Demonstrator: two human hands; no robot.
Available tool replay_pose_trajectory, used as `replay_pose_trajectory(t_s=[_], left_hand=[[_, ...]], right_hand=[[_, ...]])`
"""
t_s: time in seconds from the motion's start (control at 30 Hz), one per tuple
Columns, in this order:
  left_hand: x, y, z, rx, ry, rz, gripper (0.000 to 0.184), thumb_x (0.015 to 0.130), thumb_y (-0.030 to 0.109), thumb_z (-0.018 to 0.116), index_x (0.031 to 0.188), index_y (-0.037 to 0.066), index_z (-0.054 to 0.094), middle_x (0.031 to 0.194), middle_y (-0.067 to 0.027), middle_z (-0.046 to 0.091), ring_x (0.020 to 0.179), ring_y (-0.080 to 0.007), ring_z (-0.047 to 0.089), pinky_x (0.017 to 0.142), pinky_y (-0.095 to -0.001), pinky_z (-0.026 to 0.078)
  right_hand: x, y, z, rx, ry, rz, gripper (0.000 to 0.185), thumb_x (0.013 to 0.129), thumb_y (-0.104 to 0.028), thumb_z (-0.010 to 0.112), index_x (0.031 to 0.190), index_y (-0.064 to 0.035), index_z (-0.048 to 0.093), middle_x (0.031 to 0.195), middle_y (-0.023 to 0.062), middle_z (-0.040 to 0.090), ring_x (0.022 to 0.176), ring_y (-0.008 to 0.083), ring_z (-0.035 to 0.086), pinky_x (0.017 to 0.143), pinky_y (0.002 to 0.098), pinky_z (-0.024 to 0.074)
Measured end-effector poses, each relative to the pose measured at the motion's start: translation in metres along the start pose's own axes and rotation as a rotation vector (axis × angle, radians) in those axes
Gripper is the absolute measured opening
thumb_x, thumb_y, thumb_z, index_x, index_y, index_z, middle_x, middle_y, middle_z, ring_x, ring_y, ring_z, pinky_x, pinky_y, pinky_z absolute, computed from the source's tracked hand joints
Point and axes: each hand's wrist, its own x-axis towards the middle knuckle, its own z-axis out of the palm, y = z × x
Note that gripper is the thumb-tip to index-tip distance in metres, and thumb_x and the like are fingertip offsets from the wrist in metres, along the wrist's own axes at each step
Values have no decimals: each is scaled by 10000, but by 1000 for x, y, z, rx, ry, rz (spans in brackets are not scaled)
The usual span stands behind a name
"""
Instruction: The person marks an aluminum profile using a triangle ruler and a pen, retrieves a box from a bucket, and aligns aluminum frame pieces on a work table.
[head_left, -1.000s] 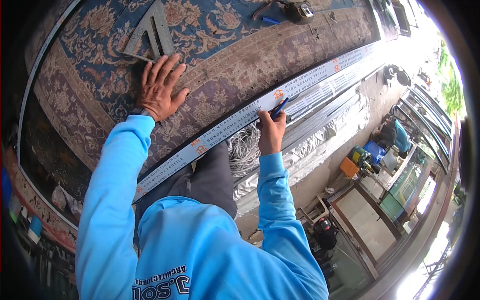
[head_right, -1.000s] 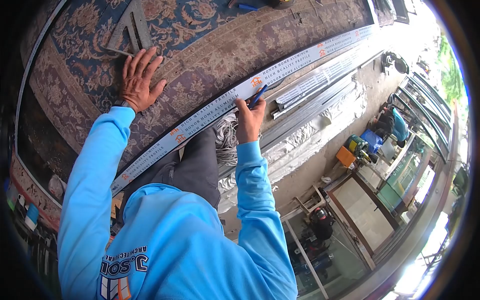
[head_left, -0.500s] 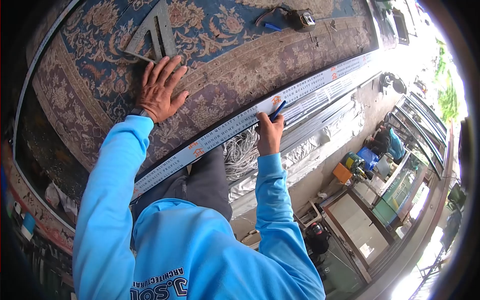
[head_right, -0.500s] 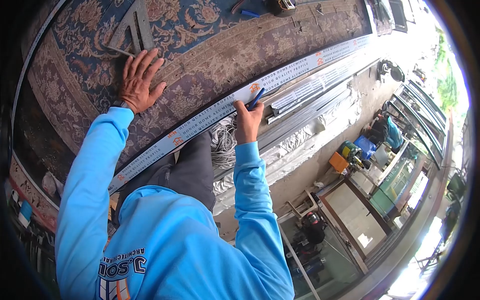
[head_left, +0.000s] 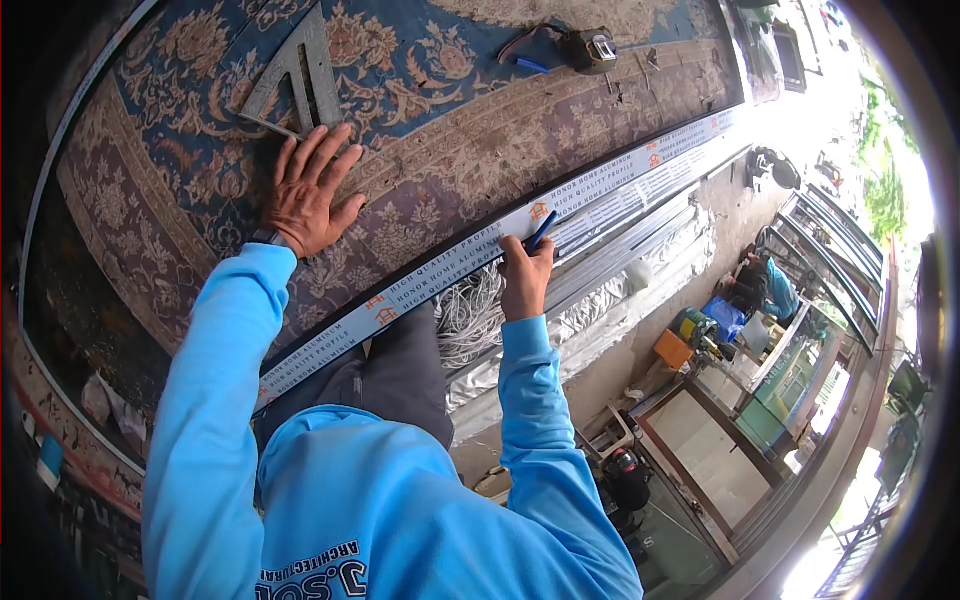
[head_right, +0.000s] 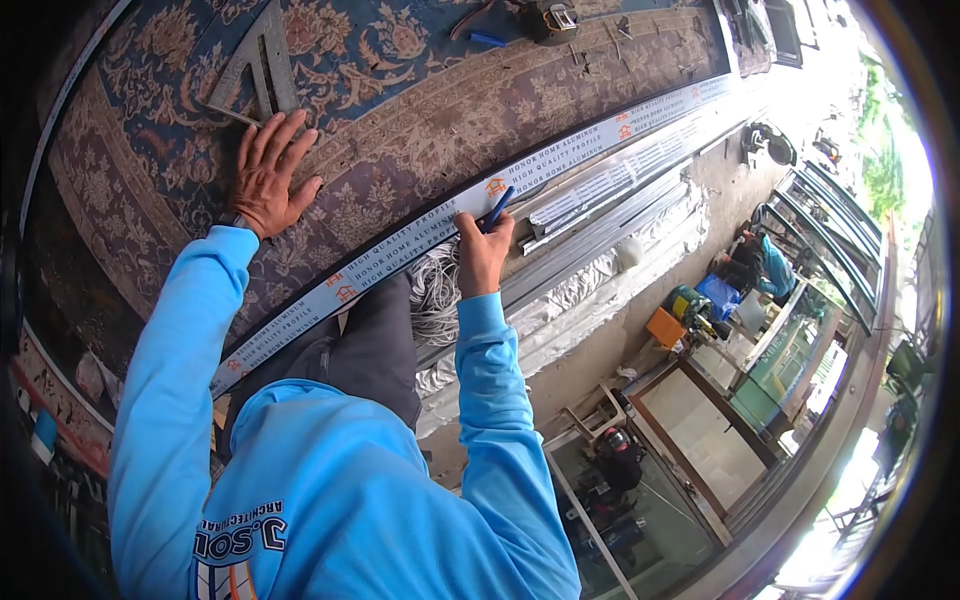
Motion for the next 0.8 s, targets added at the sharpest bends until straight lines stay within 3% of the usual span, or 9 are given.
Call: replay_pose_trajectory(t_s=[0.47, 0.8], left_hand=[[1, 0, 1, -35, 6, -16, 666, 1029, 410, 635, 1625, 262, 377, 1735, -38, 281, 1605, -319, 234, 1325, -589, 170], [-1, 0, 3, -33, 2, -29, 678, 1034, 423, 637, 1634, 262, 366, 1738, -35, 276, 1605, -305, 240, 1334, -572, 176]], right_hand=[[3, 0, -2, 44, -28, 10, 333, 872, -88, 748, 1129, -67, 536, 845, -14, 553, 625, 70, 478, 532, 238, 392], [2, -7, -3, 18, -43, 53, 362, 875, -100, 757, 1151, -42, 530, 866, 3, 562, 666, 87, 509, 575, 262, 434]])
